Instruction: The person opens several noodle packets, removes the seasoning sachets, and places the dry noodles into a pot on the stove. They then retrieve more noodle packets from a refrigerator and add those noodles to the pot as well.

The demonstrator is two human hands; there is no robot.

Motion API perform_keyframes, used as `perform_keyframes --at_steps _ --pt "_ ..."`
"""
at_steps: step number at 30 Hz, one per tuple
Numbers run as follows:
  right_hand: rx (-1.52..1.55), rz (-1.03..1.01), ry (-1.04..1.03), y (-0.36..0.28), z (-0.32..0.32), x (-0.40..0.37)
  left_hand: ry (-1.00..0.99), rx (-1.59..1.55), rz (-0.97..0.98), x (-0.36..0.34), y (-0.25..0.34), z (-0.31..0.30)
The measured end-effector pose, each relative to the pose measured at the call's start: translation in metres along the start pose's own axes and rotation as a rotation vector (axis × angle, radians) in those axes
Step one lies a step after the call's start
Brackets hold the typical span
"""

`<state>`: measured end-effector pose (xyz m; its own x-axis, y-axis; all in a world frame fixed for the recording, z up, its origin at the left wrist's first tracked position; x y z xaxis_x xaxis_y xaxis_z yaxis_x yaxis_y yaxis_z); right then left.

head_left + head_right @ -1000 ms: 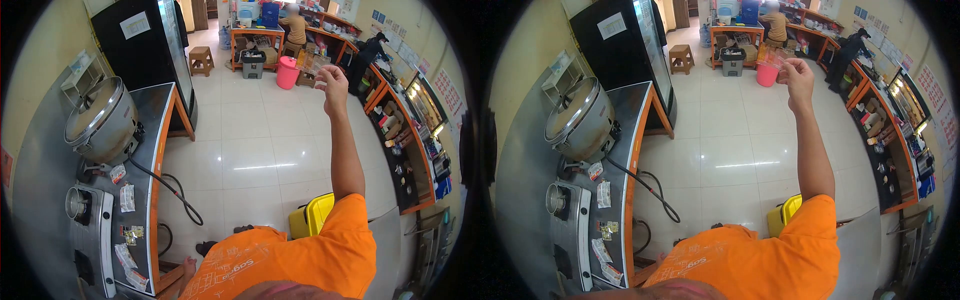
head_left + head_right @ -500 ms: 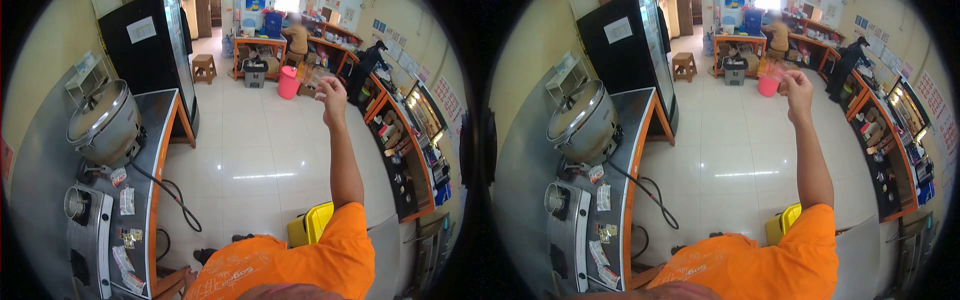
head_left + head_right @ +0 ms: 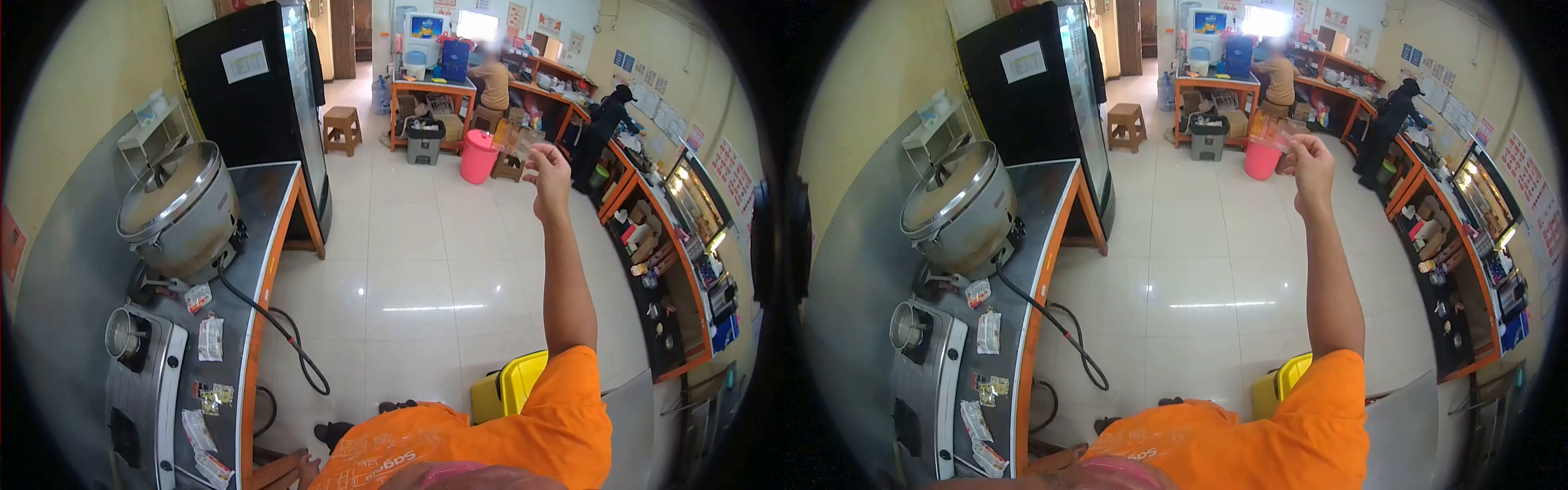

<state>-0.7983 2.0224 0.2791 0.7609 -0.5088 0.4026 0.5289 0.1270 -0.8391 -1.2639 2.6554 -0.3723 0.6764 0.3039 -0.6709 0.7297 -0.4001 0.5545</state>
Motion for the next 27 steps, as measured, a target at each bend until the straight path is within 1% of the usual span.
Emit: perform_keyframes --at_steps 3,4,5,6,10,16,17,18,27 --pt "-0.034 -0.006 0.032 -0.001 -0.001 0.002 -0.054 -0.068 0.083 -0.014 -0.012 0.004" --pt "-0.026 -0.007 0.038 -0.002 0.000 0.003 -0.124 -0.190 0.129 -0.019 -0.019 0.006" --pt "-0.027 -0.008 0.038 -0.001 0.000 0.005 0.053 0.162 0.190 -0.020 -0.022 0.008" --pt "-0.030 -0.006 0.039 0.000 -0.001 0.006 0.018 0.119 0.207 -0.020 -0.027 0.008" --pt "-0.055 -0.005 0.029 0.003 0.001 0.013 0.002 0.107 0.041 -0.018 -0.016 0.005" --pt "-0.060 -0.018 0.029 0.001 0.003 0.017 0.010 0.083 -0.057 -0.020 -0.001 -0.001" --pt "-0.058 -0.018 0.025 0.001 0.003 0.017 0.009 0.031 -0.071 -0.020 0.003 -0.001" --pt "-0.057 -0.014 0.021 0.001 0.003 0.016 0.024 0.039 -0.028 -0.022 0.005 -0.002" --pt "-0.098 -0.013 0.031 0.003 -0.012 0.013 -0.035 0.089 0.019 -0.007 0.015 -0.004"
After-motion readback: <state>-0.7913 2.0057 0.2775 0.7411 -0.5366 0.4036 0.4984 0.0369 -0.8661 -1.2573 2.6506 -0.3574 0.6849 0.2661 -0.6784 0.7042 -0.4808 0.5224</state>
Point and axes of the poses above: each hand's wrist, its own x-axis towards the middle knuckle, its own z-axis out of the palm, y = z × x, the point moved 2 cm from there along x, towards the middle knuckle, and after that the axes turned 15 degrees about x, right-handed, at the moved point
